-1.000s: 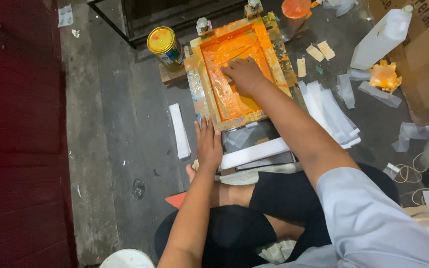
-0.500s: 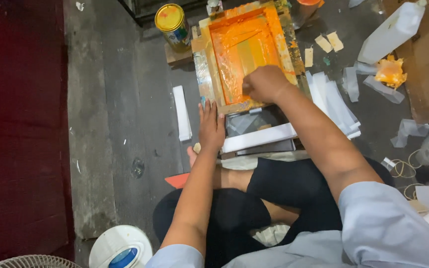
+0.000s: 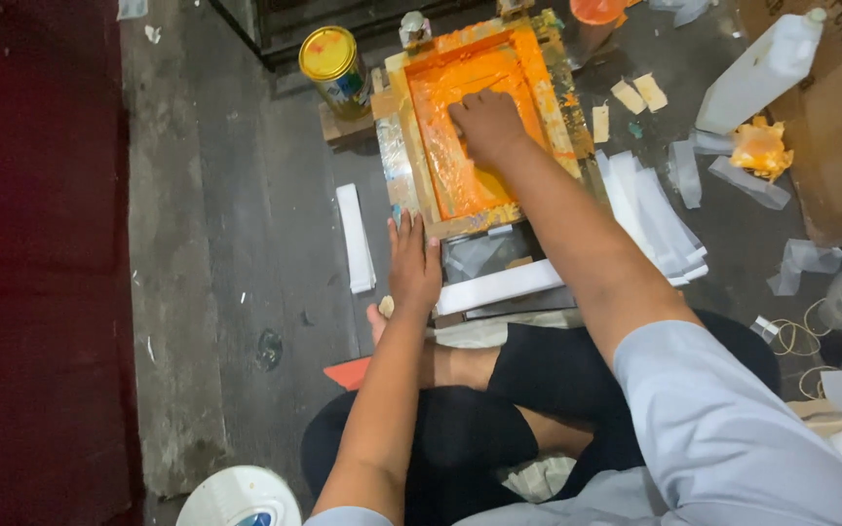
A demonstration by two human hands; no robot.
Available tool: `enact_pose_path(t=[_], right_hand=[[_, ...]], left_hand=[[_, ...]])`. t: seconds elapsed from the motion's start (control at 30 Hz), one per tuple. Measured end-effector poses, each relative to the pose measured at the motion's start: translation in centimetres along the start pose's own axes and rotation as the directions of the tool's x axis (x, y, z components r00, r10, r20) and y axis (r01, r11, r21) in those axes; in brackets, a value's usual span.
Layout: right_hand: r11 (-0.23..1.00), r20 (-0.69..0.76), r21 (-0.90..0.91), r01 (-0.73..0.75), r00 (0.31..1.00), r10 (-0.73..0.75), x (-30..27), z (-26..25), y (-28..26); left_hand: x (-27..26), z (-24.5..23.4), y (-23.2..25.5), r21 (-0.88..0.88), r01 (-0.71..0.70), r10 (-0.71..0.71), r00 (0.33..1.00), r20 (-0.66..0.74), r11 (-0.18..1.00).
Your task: The person sits on the floor and uses a squeegee to spread orange ink across a screen printing frame. They then place a white strip under the frame, pull it through to print, and repeat the process with additional strips.
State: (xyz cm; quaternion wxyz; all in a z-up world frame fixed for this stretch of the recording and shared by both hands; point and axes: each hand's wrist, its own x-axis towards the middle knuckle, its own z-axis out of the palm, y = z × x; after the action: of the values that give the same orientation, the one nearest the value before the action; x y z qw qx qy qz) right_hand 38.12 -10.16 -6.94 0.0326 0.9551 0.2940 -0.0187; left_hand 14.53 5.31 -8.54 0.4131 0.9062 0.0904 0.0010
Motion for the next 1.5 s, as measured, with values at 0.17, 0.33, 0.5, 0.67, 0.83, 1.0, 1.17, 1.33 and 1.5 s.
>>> enact_pose_path(t=[0.17, 0.33, 0.5, 0.67, 0.83, 1.0, 1.17, 1.33, 1.5], right_hand=[[0.997, 0.019, 0.074, -0.028, 0.999, 0.027, -1.2, 0.5, -0.1], [0.993, 0.168, 0.114, -0.018, 0.986, -0.002, -4.5, -2.0, -0.8], [0.986, 0.274, 0.164, -0.001, 0.961, -0.045, -8.4, -4.2, -2.0], [0.986, -0.038, 0.163, 0.030, 0.999, -0.024, -8.2, -6.8, -2.3], [0.997, -0.221, 0.079, 0.014, 0.975, 0.004, -4.0, -3.1, -1.1], [1.000, -0.272, -0.003, -0.015, 0.962, 0.014, -1.0, -1.1, -0.5], [0.993, -0.077, 0.103, -0.055, 0.995, 0.063, -0.6, 0.0, -0.3], [0.986, 0.025, 0.163, -0.034, 0.999, 0.031, -3.5, -1.5, -0.8], [0.978, 0.196, 0.203, 0.054, 0.976, -0.094, -9.0, -6.3, -2.4]], left_hand=[[0.1, 0.1, -0.6, 0.028, -0.019, 0.019, 1.000, 0.015, 0.999], [0.1, 0.3, -1.0, 0.065, -0.033, 0.032, 0.999, 0.018, 0.997], [0.0, 0.4, -1.1, 0.071, -0.018, 0.017, 1.000, 0.021, 0.997], [-0.2, 0.1, -0.4, 0.071, 0.000, -0.001, 1.000, 0.018, 0.997], [0.0, 0.3, -0.8, 0.068, -0.005, 0.005, 1.000, 0.006, 0.998], [-0.1, -0.2, -0.1, 0.072, -0.006, 0.005, 1.000, 0.015, 0.997], [-0.1, -0.1, -0.2, 0.074, 0.006, -0.008, 1.000, 0.019, 0.997], [-0.1, 0.2, -0.6, 0.062, -0.015, 0.015, 1.000, 0.007, 0.998], [0.0, 0.4, -0.8, 0.044, -0.023, 0.023, 1.000, -0.003, 0.999]])
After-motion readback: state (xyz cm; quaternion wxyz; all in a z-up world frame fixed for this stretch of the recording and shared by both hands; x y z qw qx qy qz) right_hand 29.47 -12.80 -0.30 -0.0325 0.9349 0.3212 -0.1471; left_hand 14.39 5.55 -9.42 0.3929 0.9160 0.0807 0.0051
